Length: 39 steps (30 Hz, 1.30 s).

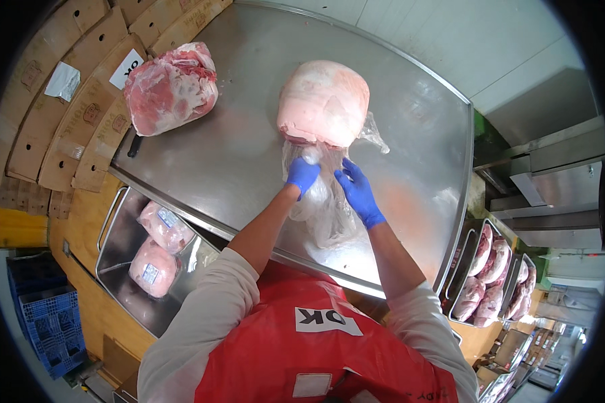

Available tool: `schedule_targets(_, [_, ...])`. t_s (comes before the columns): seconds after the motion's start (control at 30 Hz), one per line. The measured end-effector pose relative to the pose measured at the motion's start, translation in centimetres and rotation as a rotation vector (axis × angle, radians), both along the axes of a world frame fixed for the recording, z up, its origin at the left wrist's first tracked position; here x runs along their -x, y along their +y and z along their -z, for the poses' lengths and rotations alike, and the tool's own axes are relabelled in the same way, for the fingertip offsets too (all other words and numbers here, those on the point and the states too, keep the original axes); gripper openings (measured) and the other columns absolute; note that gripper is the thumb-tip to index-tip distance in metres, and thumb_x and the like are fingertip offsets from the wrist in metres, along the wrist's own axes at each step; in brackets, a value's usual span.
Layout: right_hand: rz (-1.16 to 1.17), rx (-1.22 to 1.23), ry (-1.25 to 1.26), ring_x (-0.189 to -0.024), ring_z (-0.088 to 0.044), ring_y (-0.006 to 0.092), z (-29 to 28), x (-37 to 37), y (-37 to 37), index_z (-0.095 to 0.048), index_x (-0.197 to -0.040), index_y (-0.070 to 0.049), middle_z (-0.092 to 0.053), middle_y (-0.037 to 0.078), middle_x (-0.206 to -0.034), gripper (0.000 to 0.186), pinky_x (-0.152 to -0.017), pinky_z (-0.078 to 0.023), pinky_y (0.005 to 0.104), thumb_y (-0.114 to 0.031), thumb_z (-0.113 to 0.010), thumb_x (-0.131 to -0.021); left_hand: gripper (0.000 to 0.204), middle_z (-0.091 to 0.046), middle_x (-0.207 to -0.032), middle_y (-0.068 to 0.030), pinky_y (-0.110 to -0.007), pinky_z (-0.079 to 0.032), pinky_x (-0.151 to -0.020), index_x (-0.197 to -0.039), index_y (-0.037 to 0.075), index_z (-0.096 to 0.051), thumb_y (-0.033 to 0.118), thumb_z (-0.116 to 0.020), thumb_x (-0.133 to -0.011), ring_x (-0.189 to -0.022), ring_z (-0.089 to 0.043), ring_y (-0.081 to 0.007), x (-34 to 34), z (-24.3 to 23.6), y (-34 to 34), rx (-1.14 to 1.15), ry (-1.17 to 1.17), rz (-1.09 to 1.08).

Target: The person unwraps a large piece of pork from plastic packaging on a stainless steel table. They then use a knife to cut the meat into smaller portions.

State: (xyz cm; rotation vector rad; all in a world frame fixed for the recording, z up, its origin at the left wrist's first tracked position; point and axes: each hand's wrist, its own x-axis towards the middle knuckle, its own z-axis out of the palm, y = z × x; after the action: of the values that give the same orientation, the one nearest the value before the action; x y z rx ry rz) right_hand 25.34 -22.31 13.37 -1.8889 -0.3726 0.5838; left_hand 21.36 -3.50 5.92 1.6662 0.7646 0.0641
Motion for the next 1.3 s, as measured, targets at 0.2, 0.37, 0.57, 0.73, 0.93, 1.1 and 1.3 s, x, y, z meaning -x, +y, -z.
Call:
schedule_targets(0.2, [0.065,0.038,0.017,-0.127,-0.059,0.0251,7.3,-4.7,5.7,-0.050,-0.151,0.005,-0.061,0.017,-0.143,0.071,-0.107,-0.047,0.0368,-0.037,-0.073,-0.099,0.035,-0.075,-0.111,-0.0258,-0.049,-0.057,-0.090,-0.116,0.004,-0.074,0.027,-0.069,-0.091,-0.107,-0.073,-0.0418,3.9,-2.7,-1.5,-0.158,-0.049,0.164])
schedule_targets(0.37, [0.359,-0.173,0.286,-0.084,-0.064,0.0147,7.5,-5.5,10.8,-0.069,-0.126,-0.004,-0.070,0.004,-0.100,0.037,-0.071,-0.051,0.0327,-0.029,-0.073,-0.098,0.037,-0.075,-0.109,-0.0254,-0.050,-0.056,-0.091,-0.118,0.003,-0.073,0.029,-0.068,-0.092,-0.105,-0.072,-0.0441,5.4,-1.8,-1.0,-0.278,-0.150,0.208])
schedule_targets(0.57, [0.306,-0.165,0.352,-0.075,-0.064,0.0197,7.9,-5.5,9.1,-0.074,-0.114,0.000,-0.072,0.003,-0.086,0.030,-0.073,-0.053,0.0363,-0.024,-0.071,-0.097,0.047,-0.071,-0.125,-0.0237,-0.046,-0.054,-0.099,-0.133,0.001,-0.064,0.025,-0.069,-0.092,-0.113,-0.069,-0.0408,6.8,1.3,-3.0,-0.516,-0.182,0.316])
schedule_targets(0.73, [0.247,0.203,-0.222,-0.088,-0.074,0.0357,7.3,-3.9,9.6,-0.076,-0.107,0.000,-0.077,0.020,-0.095,0.031,-0.081,-0.056,0.0456,-0.028,-0.066,-0.099,0.049,-0.068,-0.131,-0.0251,-0.047,-0.052,-0.103,-0.138,0.001,-0.061,0.025,-0.065,-0.096,-0.119,-0.067,-0.0397,7.9,1.7,-3.9,-0.481,-0.165,0.375])
schedule_targets(0.93, [0.285,0.398,-0.363,-0.094,-0.071,0.0469,7.2,-2.6,10.4,-0.077,-0.099,-0.003,-0.072,0.029,-0.097,0.032,-0.083,-0.055,0.0513,-0.031,-0.062,-0.099,0.040,-0.069,-0.120,-0.0197,-0.050,-0.055,-0.090,-0.130,0.004,-0.064,0.016,-0.063,-0.092,-0.105,-0.070,-0.0404,8.2,3.6,-4.2,-0.606,-0.187,0.264])
schedule_targets(1.1, [0.240,0.338,-0.283,-0.085,-0.073,0.0428,9.1,-3.2,8.4,-0.077,-0.097,0.001,-0.072,0.029,-0.090,0.033,-0.078,-0.055,0.0485,-0.029,-0.066,-0.094,0.039,-0.069,-0.126,-0.0235,-0.050,-0.054,-0.098,-0.133,0.006,-0.064,0.018,-0.057,-0.097,-0.111,-0.069,-0.0419,7.5,3.9,-4.0,-0.545,-0.060,0.428])
schedule_targets(1.3, [0.245,0.274,-0.237,-0.074,-0.072,0.0316,9.4,-2.0,5.7,-0.077,-0.096,0.003,-0.072,0.026,-0.082,0.031,-0.072,-0.054,0.0432,-0.026,-0.066,-0.093,0.031,-0.070,-0.116,-0.0215,-0.051,-0.056,-0.088,-0.127,0.007,-0.065,0.017,-0.055,-0.100,-0.101,-0.071,-0.0415,8.3,1.7,-4.3,-0.550,-0.037,0.507])
